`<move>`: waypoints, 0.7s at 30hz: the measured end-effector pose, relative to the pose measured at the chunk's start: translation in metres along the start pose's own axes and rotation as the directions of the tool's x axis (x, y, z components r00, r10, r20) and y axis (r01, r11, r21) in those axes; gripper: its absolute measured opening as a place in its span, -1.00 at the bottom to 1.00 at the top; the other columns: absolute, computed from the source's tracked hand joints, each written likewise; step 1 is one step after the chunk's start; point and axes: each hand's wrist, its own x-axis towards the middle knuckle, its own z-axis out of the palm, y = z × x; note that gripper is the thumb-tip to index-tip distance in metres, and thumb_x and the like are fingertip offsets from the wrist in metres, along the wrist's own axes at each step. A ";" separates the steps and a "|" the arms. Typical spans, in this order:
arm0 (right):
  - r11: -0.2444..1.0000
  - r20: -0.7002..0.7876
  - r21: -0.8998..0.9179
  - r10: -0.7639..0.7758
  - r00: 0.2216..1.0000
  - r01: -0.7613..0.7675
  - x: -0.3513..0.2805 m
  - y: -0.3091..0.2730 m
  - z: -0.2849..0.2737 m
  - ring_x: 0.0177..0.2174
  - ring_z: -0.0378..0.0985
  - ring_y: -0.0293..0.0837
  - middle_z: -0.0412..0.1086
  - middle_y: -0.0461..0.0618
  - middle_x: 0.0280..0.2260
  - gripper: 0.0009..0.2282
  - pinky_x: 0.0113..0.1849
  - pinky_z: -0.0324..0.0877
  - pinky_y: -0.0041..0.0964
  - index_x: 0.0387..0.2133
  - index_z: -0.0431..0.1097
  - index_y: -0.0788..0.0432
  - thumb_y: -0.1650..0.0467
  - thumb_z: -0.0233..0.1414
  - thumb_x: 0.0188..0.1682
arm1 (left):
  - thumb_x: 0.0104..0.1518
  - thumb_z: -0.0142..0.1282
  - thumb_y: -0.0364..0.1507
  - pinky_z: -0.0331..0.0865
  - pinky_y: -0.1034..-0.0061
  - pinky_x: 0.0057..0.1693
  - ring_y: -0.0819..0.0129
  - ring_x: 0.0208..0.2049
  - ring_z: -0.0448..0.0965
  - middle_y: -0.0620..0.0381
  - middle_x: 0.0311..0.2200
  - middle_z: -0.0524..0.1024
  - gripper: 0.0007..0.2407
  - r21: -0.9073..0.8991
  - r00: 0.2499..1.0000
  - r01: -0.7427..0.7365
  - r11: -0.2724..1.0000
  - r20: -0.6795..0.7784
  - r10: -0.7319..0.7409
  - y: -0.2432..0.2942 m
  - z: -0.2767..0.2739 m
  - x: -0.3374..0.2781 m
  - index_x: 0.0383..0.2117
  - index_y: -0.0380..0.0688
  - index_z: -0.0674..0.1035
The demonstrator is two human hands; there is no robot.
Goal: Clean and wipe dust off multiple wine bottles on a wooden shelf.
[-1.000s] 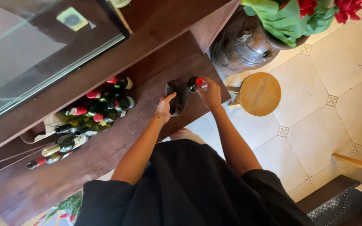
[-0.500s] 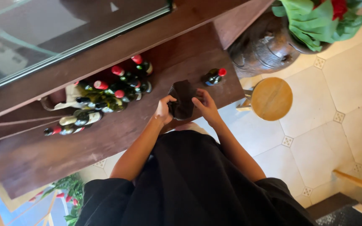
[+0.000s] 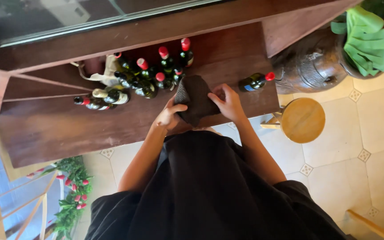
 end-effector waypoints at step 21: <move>0.955 -0.074 0.242 0.195 0.978 -0.172 0.004 0.026 -0.007 -0.49 0.19 -0.47 0.25 -0.29 -0.52 -0.88 -0.44 0.10 -0.49 -0.32 0.32 0.14 0.40 0.11 0.14 | -0.19 0.26 -0.59 0.46 0.23 -0.02 -0.07 -0.18 0.59 -0.12 -0.22 0.63 -0.61 0.991 0.797 -0.133 0.005 0.104 0.595 0.067 0.011 -0.048 -0.12 -0.20 0.67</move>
